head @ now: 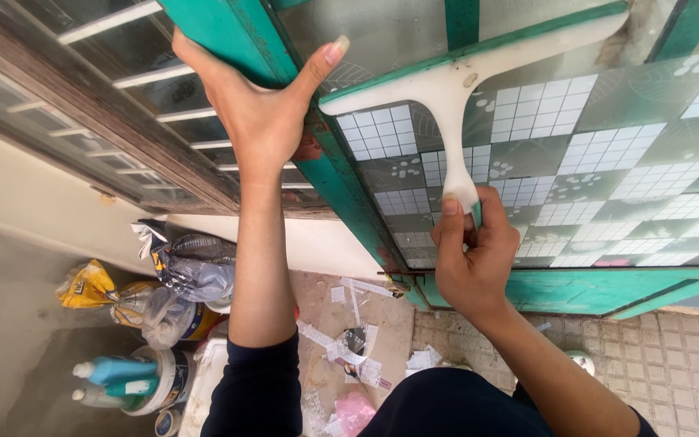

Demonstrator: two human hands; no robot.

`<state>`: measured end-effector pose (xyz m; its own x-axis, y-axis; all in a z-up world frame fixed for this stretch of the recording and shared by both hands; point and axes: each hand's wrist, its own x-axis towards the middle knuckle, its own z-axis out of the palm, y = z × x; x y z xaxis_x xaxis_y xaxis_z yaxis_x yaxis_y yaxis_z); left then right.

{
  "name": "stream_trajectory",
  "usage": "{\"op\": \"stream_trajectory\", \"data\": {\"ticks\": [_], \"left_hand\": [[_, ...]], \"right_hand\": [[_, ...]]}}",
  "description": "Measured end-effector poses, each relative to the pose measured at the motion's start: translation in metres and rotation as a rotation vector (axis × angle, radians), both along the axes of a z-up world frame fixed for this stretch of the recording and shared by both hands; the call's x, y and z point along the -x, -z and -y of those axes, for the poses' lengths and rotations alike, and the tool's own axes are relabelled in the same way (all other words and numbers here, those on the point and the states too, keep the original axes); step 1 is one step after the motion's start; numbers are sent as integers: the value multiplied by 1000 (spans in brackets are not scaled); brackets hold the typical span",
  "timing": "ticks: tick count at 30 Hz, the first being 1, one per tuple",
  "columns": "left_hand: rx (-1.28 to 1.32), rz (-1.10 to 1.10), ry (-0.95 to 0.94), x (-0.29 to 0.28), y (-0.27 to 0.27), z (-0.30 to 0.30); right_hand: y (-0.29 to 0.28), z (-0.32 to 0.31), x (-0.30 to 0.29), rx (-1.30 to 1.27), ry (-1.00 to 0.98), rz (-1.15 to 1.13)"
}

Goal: Applying a decorative frosted film to a glass door using a squeegee and water spray.

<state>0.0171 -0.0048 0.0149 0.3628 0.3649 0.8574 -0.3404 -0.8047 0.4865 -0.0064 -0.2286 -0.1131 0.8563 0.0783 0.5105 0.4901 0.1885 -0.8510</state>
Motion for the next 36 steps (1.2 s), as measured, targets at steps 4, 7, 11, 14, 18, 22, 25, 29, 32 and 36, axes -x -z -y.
{"op": "stream_trajectory", "data": {"ticks": [4, 7, 11, 14, 18, 22, 25, 29, 32, 36], "left_hand": [[-50, 46, 57, 1, -5, 5], [-29, 43, 35, 3, -5, 9], [5, 4, 4, 6, -6, 11], [3, -5, -4, 8, -3, 9], [50, -88, -63, 8, 3, 5], [44, -68, -70, 8, 3, 8], [21, -29, -20, 9, -1, 12], [20, -7, 0, 9, -2, 13], [34, -24, 3, 8, 1, 11], [113, -115, -106, 7, 11, 3]], "right_hand": [[-12, -2, -2, 7, 24, 5], [-9, -2, -5, 10, -14, -18], [17, 0, -11, 50, -7, 8], [41, 0, -15, 67, 19, 9], [51, -1, -17, 50, 34, -19], [40, -3, -16, 11, 5, -11], [27, -8, -17, -6, 22, 3], [16, -14, -23, -65, -19, 31], [26, -12, -25, -13, 2, 38], [52, -8, -23, 7, -4, 25]]}}
